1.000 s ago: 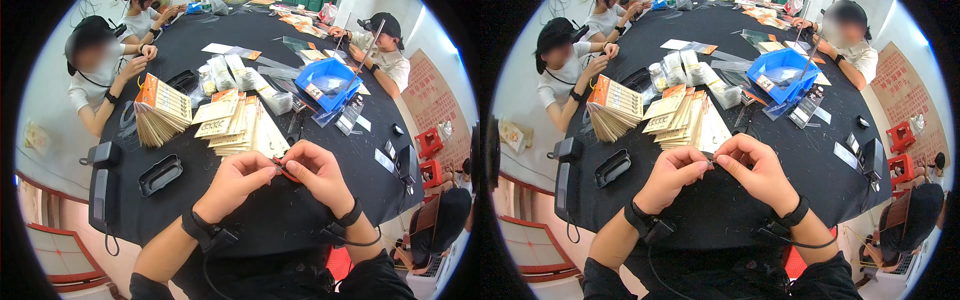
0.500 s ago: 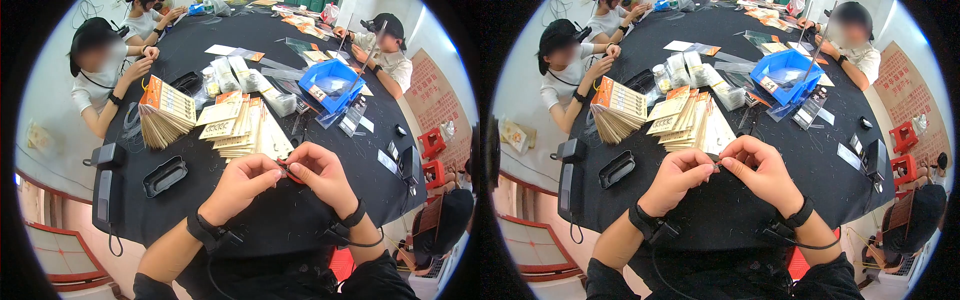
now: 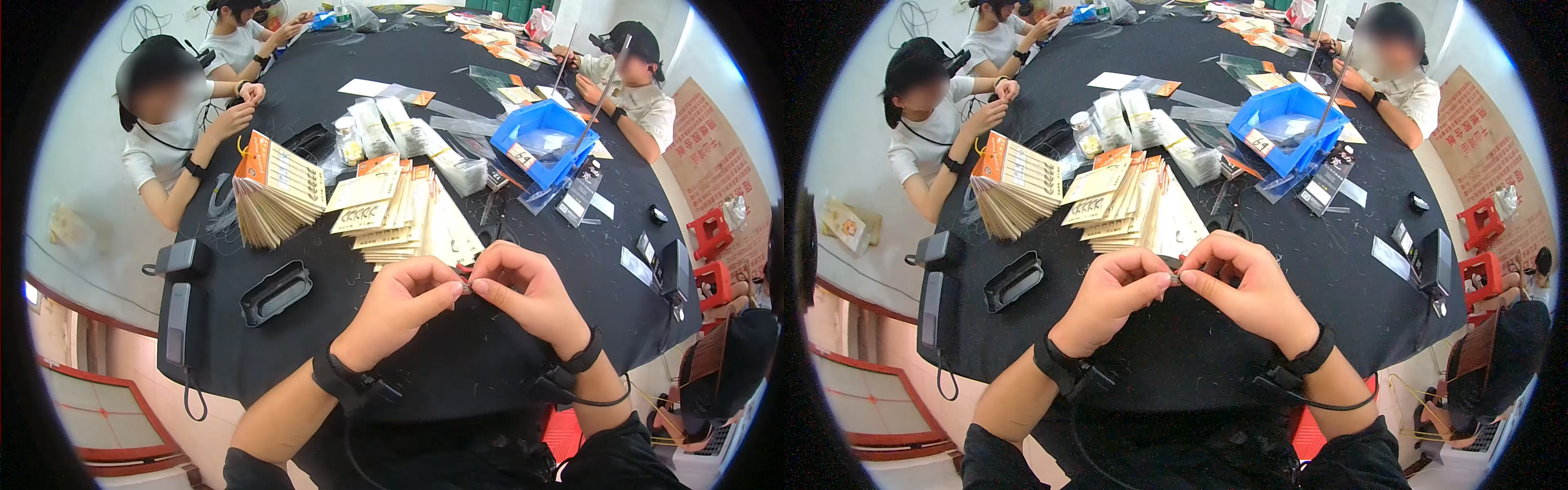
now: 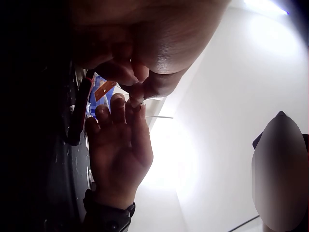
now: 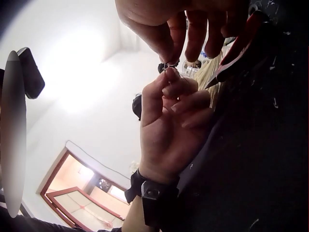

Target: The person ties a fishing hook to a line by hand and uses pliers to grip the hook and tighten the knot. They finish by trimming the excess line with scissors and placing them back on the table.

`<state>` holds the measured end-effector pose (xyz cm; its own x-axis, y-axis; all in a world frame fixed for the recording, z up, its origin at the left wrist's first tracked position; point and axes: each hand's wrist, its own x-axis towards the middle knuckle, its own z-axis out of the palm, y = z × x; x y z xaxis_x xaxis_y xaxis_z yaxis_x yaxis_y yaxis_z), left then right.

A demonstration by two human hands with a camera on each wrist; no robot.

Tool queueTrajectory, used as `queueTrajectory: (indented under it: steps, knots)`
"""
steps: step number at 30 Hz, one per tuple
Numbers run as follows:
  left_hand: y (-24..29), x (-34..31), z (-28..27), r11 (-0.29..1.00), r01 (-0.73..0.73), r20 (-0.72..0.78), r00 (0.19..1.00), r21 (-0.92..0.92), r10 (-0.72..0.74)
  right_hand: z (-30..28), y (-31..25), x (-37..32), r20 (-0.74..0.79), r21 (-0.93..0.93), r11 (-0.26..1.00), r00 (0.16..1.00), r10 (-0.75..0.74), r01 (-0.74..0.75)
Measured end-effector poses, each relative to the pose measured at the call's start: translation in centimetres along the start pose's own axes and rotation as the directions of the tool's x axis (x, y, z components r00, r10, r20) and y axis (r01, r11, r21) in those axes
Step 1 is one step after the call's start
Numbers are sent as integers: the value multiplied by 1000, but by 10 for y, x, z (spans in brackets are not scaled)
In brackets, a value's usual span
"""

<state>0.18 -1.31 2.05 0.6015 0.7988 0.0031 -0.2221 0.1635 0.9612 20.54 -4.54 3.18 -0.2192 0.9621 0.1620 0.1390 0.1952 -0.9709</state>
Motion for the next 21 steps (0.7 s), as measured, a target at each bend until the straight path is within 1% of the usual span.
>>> queueTrajectory:
  steps: [4,7,10,13,16,17,19,21]
  knots:
    - [2,0,1,1000,23,17,1000,-2,-23,-1,-1,-2,32,95,993,997,63,-66]
    - [3,0,1,999,42,49,998,-21,-41,0,-2,-1,90,276,953,991,103,-124]
    - [5,-2,4,997,53,67,997,-50,-50,-2,-4,-1,116,297,944,987,116,-146]
    - [7,-2,2,995,79,80,994,-55,-74,0,-5,-1,100,299,945,989,110,-135]
    - [5,-2,0,995,79,92,993,-58,-73,-2,-1,-1,64,213,971,994,94,-105]
    - [2,-1,-1,996,66,84,995,-54,-61,-2,-1,-1,26,162,984,997,69,-72]
    - [1,-1,0,998,39,63,997,-46,-36,-1,-4,0,-43,53,999,999,9,-7]
    - [1,0,0,999,17,39,999,-38,-15,-1,-9,1,-66,-112,989,992,-109,101]
